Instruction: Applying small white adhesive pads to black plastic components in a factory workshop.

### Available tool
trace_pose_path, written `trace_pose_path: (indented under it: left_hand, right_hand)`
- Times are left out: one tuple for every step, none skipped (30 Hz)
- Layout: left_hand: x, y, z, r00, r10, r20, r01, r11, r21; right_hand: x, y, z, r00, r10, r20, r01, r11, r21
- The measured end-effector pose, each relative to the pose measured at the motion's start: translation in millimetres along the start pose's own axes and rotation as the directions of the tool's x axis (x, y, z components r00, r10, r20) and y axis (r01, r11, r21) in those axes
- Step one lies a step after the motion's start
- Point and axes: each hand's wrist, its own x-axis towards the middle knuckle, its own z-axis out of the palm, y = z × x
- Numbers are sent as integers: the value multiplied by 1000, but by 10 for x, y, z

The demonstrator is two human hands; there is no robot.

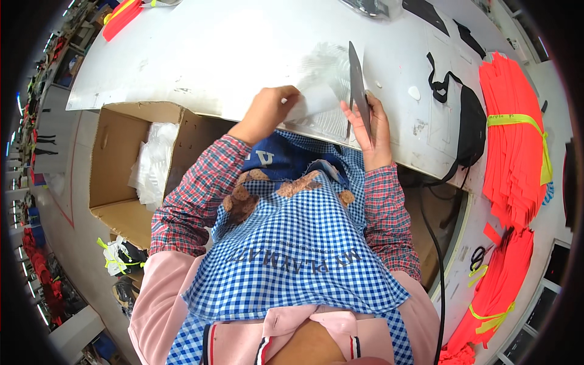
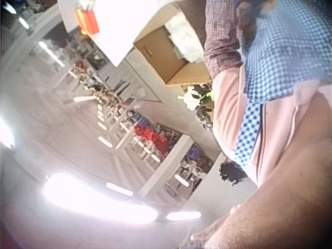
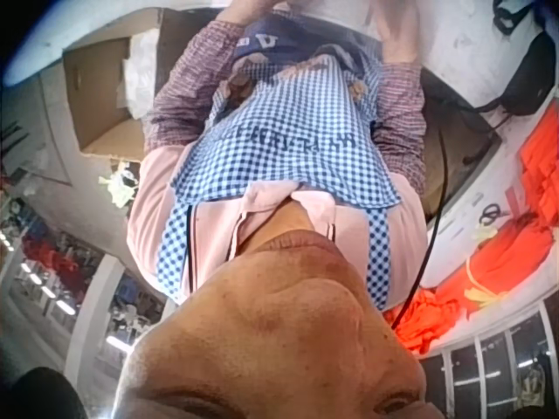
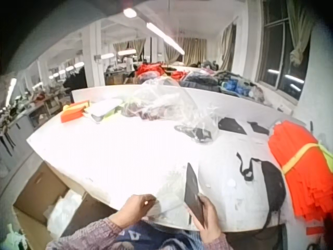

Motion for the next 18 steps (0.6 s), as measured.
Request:
trace_pose_path:
  left_hand:
    - [0,44,-117,992,-119,-33,116,990,-76]
    - [3,94,-280,953,-302,-36,291,940,-176]
    - [-14,-10,-429,943,-305,-135,285,947,-151]
    - [-48,-107,-673,914,-366,-178,342,928,-151]
    - [-114,-248,-915,911,-328,-252,311,945,-104]
    - [-239,-584,-1175,891,-321,-320,276,945,-178]
    - [-367,-594,-1482,850,-334,-407,304,943,-139]
    - [-552,-767,-1776,778,-376,-503,311,926,-212]
    - [-731,-757,-2046,706,-362,-608,358,924,-134]
    - [-994,-987,-2359,605,-391,-694,376,908,-184]
    - [-1262,-1063,-2652,526,-424,-737,433,880,-197]
    - [-1564,-1214,-2865,399,-387,-831,445,874,-194]
    - [-1968,-1404,-3188,364,-271,-891,531,847,-41]
    - [-2175,-1493,-3297,353,-270,-896,542,840,-39]
    - [-2384,-1524,-3370,328,-134,-935,624,774,108]
    - [-2543,-1476,-3389,315,7,-949,701,672,238]
    - [-2622,-1489,-3347,331,24,-943,787,545,290]
    - [-2637,-1474,-3223,374,53,-926,782,519,345]
  right_hand:
    - [26,13,-36,1000,0,-14,0,998,-55]
    - [56,36,-69,1000,1,-27,-4,994,-109]
    - [107,77,-139,1000,5,5,-4,995,-99]
    - [149,124,-136,1000,16,15,-14,996,-89]
    - [142,137,-139,1000,-13,-4,12,991,-137]
    - [113,160,-114,999,-37,-18,33,982,-185]
    - [61,151,-57,997,-55,-58,38,963,-267]
    - [46,165,-70,998,-43,-49,29,964,-264]
    - [53,165,-114,996,-68,-58,48,953,-300]
    - [56,166,-139,994,-88,-60,63,940,-336]
    - [59,155,-135,995,-81,-61,55,935,-351]
    - [68,152,-126,997,-58,-48,38,936,-350]
    - [77,152,-118,997,-48,-63,22,935,-353]
    - [73,139,-111,995,-54,-87,18,931,-365]
    - [54,132,-86,995,-55,-87,18,928,-372]
    - [67,127,-82,995,-47,-93,8,926,-379]
    - [56,101,-87,993,-40,-112,-6,922,-387]
    - [28,77,-27,992,-29,-126,-24,918,-395]
